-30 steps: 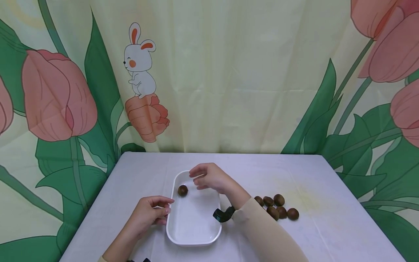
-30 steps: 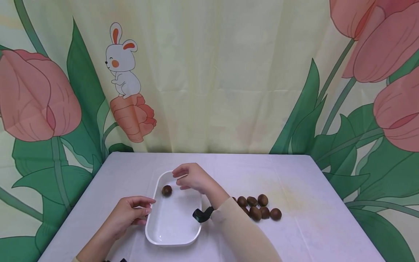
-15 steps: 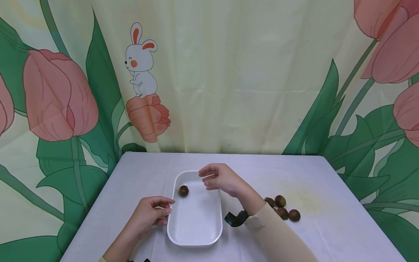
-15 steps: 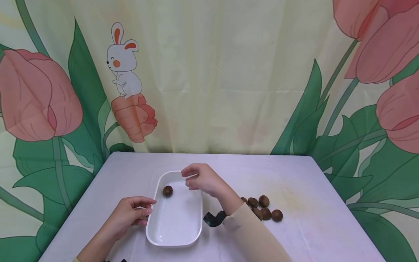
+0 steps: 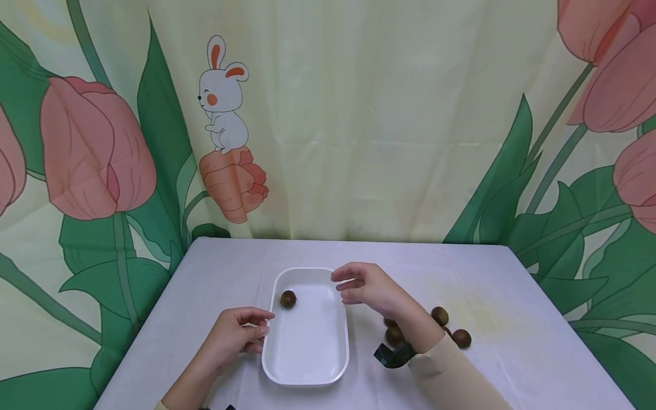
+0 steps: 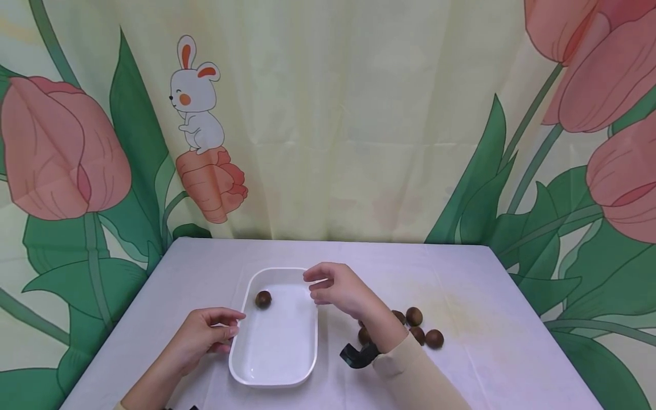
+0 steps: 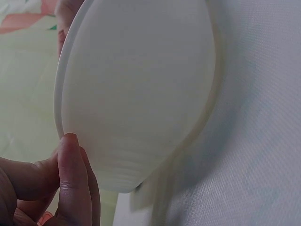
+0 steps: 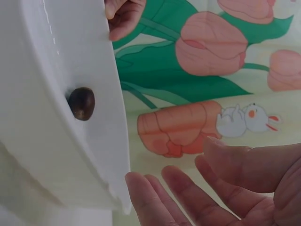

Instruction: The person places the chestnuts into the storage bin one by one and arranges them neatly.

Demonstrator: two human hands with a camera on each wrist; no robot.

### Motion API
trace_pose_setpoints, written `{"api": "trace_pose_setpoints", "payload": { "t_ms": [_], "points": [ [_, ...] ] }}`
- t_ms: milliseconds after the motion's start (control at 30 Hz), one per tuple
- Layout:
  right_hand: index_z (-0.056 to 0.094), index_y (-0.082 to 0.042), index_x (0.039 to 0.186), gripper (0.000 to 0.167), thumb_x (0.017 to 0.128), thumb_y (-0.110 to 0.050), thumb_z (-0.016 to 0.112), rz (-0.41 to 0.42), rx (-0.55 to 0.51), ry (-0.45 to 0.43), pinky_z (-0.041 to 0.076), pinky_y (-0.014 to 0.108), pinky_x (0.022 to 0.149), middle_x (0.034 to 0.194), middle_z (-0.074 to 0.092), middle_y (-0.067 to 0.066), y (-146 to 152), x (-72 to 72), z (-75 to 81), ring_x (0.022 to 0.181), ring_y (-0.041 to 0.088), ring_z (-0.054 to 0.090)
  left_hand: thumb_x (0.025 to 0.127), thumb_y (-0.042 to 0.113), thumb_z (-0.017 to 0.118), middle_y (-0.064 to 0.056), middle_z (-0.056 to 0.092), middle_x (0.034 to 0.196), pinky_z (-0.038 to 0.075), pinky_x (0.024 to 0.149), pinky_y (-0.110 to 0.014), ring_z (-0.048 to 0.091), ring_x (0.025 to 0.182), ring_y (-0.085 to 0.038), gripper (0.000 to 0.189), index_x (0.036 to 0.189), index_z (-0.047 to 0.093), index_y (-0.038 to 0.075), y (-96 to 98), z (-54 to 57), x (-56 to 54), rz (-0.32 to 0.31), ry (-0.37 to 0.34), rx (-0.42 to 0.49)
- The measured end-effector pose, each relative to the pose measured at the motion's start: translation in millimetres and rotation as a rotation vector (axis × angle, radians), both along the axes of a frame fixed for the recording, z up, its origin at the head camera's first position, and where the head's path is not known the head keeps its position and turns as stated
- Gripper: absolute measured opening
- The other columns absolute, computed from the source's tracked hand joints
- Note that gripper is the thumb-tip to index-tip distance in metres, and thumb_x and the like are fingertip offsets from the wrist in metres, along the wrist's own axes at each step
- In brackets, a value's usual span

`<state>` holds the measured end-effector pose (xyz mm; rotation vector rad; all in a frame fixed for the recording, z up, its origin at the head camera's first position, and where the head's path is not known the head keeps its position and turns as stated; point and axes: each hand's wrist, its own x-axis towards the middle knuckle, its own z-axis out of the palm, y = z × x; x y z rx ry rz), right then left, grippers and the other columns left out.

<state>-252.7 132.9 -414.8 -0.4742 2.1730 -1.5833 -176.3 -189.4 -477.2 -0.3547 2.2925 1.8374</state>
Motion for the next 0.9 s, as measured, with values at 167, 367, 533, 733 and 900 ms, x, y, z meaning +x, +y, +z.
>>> {"api": "trace_pose_setpoints", "payload": {
  "t_ms": [167,367,533,733,900],
  "points": [
    [0.065,0.0,0.141,0.042,0.098,-0.002,0.069,-0.003,0.017,0.025,0.065,0.039,0.098,0.147,0.063,0.025,15.6,3.9,0.1,0.135,0.044,0.065,0.088,-0.005,0.081,-0.009,0.07,0.092,0.064,0.057,-0.033,0.066,0.063,-0.02,0.029,0.116,0.082,0.005,1.1,0.2,0.2,0.025,-0.009,-0.018],
    [0.066,-0.003,0.14,0.043,0.097,-0.004,0.073,-0.05,0.041,0.019,0.065,0.039,0.099,0.145,0.066,0.021,36.4,13.0,1.3,0.136,0.044,0.063,0.089,-0.006,0.08,-0.008,0.069,0.091,0.064,0.058,-0.034,0.066,0.065,-0.019,0.03,0.117,0.081,0.003,2.1,2.0,1.8,0.02,0.001,-0.004],
    [0.066,-0.004,0.139,0.042,0.098,-0.007,0.073,-0.091,0.08,0.035,0.065,0.041,0.098,0.143,0.069,0.017,53.6,21.0,1.4,0.135,0.043,0.065,0.089,-0.007,0.08,-0.008,0.068,0.09,0.064,0.058,-0.033,0.066,0.066,-0.019,0.03,0.118,0.081,0.002,2.8,4.2,3.3,0.014,0.002,0.005],
    [0.067,-0.007,0.139,0.042,0.098,-0.009,0.074,-0.146,0.102,0.04,0.063,0.042,0.102,0.145,0.068,0.015,73.9,27.7,0.3,0.135,0.04,0.066,0.089,-0.006,0.08,-0.008,0.068,0.091,0.064,0.058,-0.032,0.066,0.067,-0.019,0.03,0.117,0.081,0.003,3.5,4.2,2.8,0.021,0.001,-0.003],
    [0.066,-0.007,0.14,0.043,0.098,-0.008,0.074,-0.169,0.098,0.063,0.061,0.037,0.104,0.147,0.066,0.017,93.1,31.0,-1.9,0.137,0.041,0.065,0.089,-0.006,0.081,-0.008,0.067,0.092,0.063,0.057,-0.032,0.065,0.067,-0.019,0.029,0.117,0.082,0.003,3.4,2.8,2.4,0.023,0.003,-0.006]
  ]
}}
